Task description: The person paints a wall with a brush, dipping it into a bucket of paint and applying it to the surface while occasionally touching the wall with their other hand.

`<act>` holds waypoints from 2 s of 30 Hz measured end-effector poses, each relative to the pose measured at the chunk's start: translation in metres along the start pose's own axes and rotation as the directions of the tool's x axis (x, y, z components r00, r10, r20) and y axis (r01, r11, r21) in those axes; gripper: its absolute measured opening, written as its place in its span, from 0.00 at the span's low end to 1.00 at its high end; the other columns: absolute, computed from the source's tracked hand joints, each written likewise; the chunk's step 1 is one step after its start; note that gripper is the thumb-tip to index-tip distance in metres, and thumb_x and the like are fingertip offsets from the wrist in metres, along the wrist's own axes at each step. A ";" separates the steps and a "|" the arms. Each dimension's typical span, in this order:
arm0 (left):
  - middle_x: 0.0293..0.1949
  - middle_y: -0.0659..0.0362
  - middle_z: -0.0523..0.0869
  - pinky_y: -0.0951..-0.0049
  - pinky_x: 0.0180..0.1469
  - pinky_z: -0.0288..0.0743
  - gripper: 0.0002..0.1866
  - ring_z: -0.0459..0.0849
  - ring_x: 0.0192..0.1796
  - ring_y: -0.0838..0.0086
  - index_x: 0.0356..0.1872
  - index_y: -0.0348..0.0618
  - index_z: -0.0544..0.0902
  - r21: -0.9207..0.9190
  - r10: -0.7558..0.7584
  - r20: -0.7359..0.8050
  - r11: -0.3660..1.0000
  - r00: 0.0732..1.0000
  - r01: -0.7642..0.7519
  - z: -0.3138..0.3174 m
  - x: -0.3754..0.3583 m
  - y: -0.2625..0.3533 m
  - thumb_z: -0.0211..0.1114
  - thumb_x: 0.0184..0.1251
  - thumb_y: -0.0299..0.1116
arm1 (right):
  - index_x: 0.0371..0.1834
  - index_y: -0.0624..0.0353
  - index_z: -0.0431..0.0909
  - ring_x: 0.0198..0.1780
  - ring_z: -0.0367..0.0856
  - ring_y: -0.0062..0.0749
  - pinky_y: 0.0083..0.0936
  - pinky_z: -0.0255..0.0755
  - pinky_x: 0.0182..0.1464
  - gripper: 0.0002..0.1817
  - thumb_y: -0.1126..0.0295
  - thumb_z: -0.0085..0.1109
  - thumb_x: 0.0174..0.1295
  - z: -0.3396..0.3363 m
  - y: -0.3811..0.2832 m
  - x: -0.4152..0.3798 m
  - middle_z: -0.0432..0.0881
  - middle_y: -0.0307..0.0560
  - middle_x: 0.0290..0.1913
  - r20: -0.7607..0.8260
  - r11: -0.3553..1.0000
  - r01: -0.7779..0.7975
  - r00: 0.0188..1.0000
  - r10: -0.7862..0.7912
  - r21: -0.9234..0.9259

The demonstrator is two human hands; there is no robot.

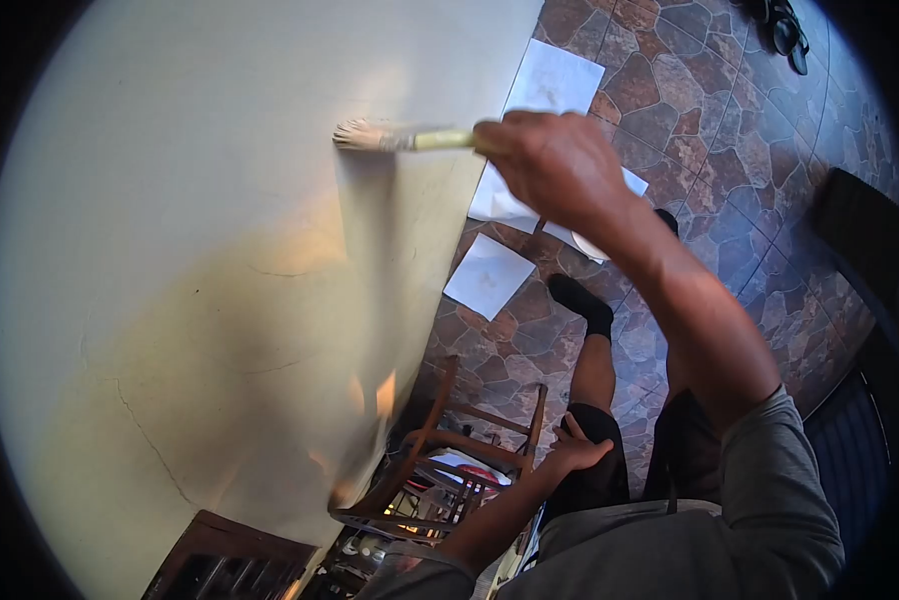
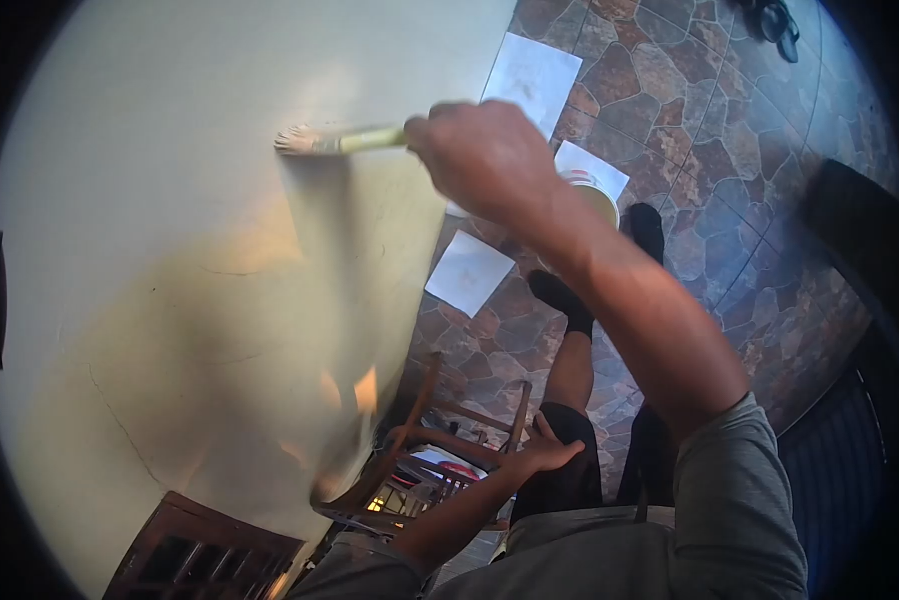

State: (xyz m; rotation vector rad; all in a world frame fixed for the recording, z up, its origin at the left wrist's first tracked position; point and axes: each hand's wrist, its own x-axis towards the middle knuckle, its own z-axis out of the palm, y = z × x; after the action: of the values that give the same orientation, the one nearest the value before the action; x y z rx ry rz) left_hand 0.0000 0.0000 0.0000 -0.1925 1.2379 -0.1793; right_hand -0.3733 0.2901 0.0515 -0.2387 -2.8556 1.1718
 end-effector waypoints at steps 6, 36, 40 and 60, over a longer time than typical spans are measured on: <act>0.80 0.25 0.31 0.47 0.81 0.52 0.74 0.52 0.81 0.28 0.78 0.38 0.16 0.043 -0.035 0.030 0.998 0.999 0.034 -0.008 -0.001 0.001 0.56 0.59 0.79 | 0.46 0.54 0.86 0.35 0.87 0.57 0.52 0.80 0.39 0.10 0.67 0.59 0.67 -0.018 0.029 0.039 0.87 0.55 0.32 -0.465 0.984 -0.143 0.867 0.176 0.106; 0.74 0.25 0.61 0.44 0.70 0.70 0.58 0.72 0.70 0.30 0.83 0.39 0.46 -0.120 0.086 -0.481 0.979 0.872 -0.163 -0.007 -0.016 0.015 0.66 0.63 0.62 | 0.45 0.59 0.82 0.38 0.87 0.56 0.48 0.81 0.41 0.09 0.75 0.52 0.66 0.090 0.025 -0.018 0.85 0.57 0.38 0.043 0.985 -0.045 0.998 0.038 0.164; 0.65 0.34 0.76 0.48 0.64 0.76 0.41 0.80 0.64 0.39 0.75 0.44 0.68 -0.154 0.102 -0.624 0.956 0.775 -0.250 -0.010 0.022 0.017 0.64 0.66 0.57 | 0.45 0.58 0.82 0.39 0.87 0.57 0.49 0.82 0.43 0.10 0.76 0.52 0.65 0.066 0.062 -0.009 0.85 0.57 0.38 -0.148 0.962 -0.204 0.962 0.231 0.180; 0.68 0.40 0.79 0.49 0.67 0.75 0.30 0.80 0.65 0.43 0.66 0.48 0.82 -0.111 0.077 -0.643 0.975 0.762 -0.192 -0.025 0.031 0.041 0.59 0.67 0.51 | 0.41 0.59 0.83 0.39 0.87 0.54 0.50 0.80 0.41 0.07 0.74 0.55 0.65 0.087 0.067 -0.004 0.86 0.51 0.38 -0.160 0.986 -0.061 0.983 0.085 0.154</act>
State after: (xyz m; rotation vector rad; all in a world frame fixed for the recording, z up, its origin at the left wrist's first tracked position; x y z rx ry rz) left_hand -0.0123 0.0312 -0.0459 -0.1964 1.9508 -0.0027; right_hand -0.3699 0.2756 -0.0576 -0.4170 -2.6228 1.3031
